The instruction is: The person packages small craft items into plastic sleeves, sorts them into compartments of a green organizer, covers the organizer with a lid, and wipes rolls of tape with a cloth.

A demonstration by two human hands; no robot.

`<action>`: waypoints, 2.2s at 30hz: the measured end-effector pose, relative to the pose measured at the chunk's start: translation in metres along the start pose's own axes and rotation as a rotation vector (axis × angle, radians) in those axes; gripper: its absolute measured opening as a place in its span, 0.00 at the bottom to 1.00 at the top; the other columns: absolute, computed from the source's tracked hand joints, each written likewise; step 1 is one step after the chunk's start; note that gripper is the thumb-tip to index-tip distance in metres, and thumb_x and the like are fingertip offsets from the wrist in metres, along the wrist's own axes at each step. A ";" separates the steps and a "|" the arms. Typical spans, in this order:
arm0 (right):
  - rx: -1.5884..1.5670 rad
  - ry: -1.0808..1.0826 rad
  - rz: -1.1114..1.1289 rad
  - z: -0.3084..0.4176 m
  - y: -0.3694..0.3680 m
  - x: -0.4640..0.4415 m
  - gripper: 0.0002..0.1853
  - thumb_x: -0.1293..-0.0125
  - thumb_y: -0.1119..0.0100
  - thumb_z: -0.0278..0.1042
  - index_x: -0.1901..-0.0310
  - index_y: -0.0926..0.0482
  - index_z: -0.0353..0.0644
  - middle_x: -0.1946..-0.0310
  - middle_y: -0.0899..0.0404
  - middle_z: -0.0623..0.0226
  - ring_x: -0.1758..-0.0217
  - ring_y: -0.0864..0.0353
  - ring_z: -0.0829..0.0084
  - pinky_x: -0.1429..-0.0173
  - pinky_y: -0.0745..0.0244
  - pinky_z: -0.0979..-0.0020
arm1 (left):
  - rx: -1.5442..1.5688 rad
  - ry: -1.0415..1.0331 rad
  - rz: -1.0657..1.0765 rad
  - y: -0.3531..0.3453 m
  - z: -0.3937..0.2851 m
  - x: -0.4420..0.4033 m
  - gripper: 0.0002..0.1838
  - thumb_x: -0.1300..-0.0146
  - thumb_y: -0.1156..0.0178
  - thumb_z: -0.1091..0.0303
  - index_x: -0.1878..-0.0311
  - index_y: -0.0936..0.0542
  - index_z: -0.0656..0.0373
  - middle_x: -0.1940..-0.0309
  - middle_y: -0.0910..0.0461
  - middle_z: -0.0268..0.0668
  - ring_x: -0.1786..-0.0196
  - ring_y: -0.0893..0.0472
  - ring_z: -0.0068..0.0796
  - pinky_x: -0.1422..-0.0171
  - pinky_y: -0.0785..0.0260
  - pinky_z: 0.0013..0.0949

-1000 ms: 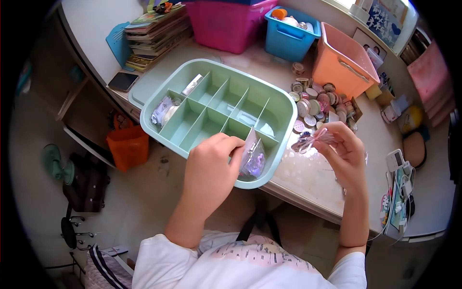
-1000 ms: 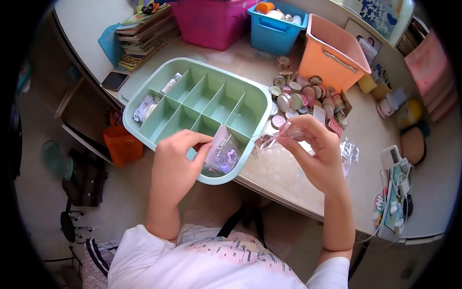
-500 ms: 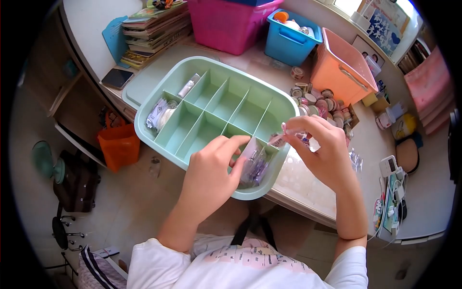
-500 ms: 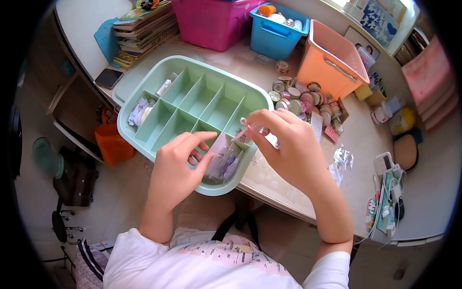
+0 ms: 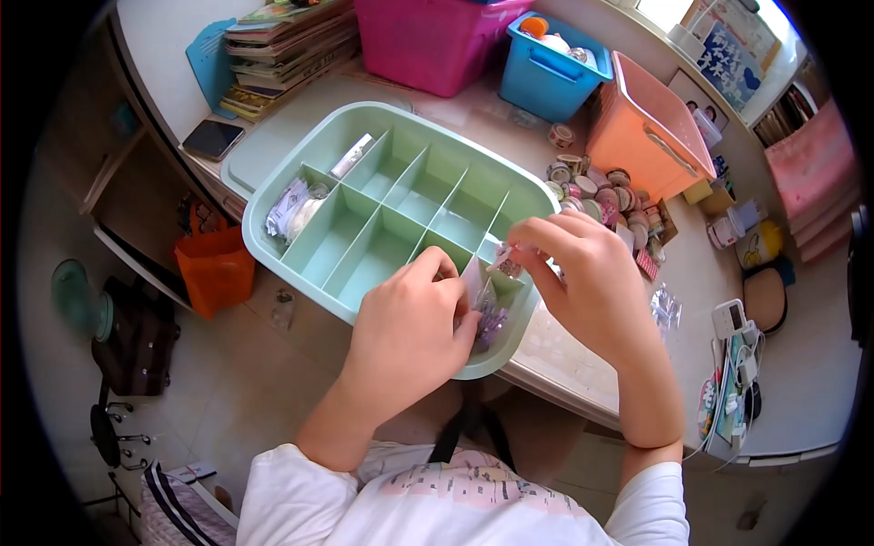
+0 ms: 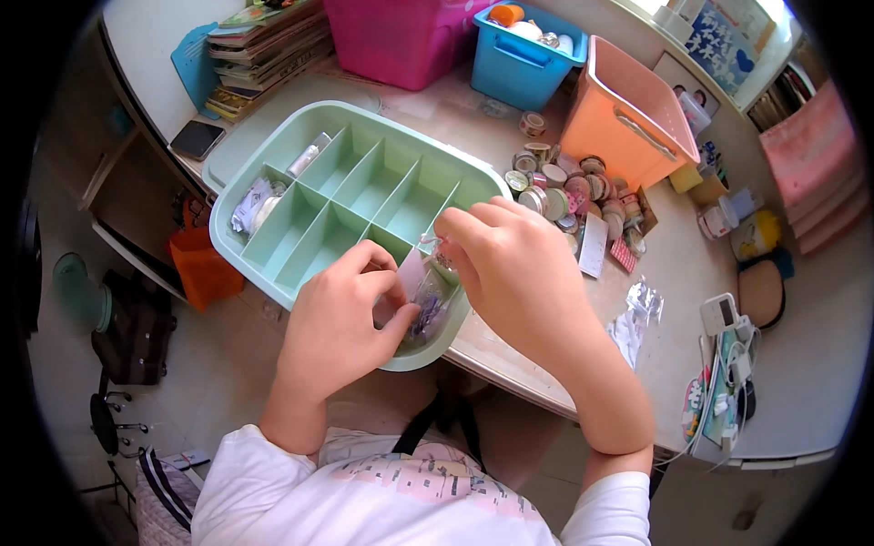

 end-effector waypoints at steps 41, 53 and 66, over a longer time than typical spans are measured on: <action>-0.218 -0.066 -0.004 -0.029 0.002 0.014 0.08 0.38 0.24 0.24 0.57 0.12 0.41 0.63 0.11 0.64 0.59 0.13 0.63 0.52 0.21 0.65 | -0.125 0.043 -0.035 0.001 -0.005 0.002 0.11 0.32 0.32 0.73 0.48 0.10 0.61 0.65 0.13 0.51 0.66 0.15 0.55 0.61 0.23 0.46; -0.200 0.298 0.218 0.005 -0.026 0.013 0.19 0.46 0.22 0.24 0.51 0.10 0.48 0.50 0.13 0.71 0.42 0.21 0.62 0.32 0.27 0.57 | -0.007 0.054 0.084 0.010 0.005 0.000 0.15 0.30 0.34 0.71 0.42 0.11 0.58 0.64 0.13 0.51 0.64 0.14 0.55 0.60 0.22 0.46; -1.009 -0.055 -0.021 -0.068 0.016 0.016 0.12 0.25 0.39 0.16 0.43 0.22 0.31 0.52 0.18 0.68 0.46 0.18 0.77 0.39 0.22 0.72 | -0.036 0.015 0.116 0.018 -0.002 0.006 0.08 0.36 0.28 0.70 0.58 0.12 0.64 0.46 0.12 0.43 0.56 0.12 0.49 0.51 0.20 0.44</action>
Point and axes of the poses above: each hand's wrist, its own x-axis away from the middle knuckle, its own y-axis out of the back of the hand, z = x × y, the point moved 4 cm from there along -x, towards the middle knuckle
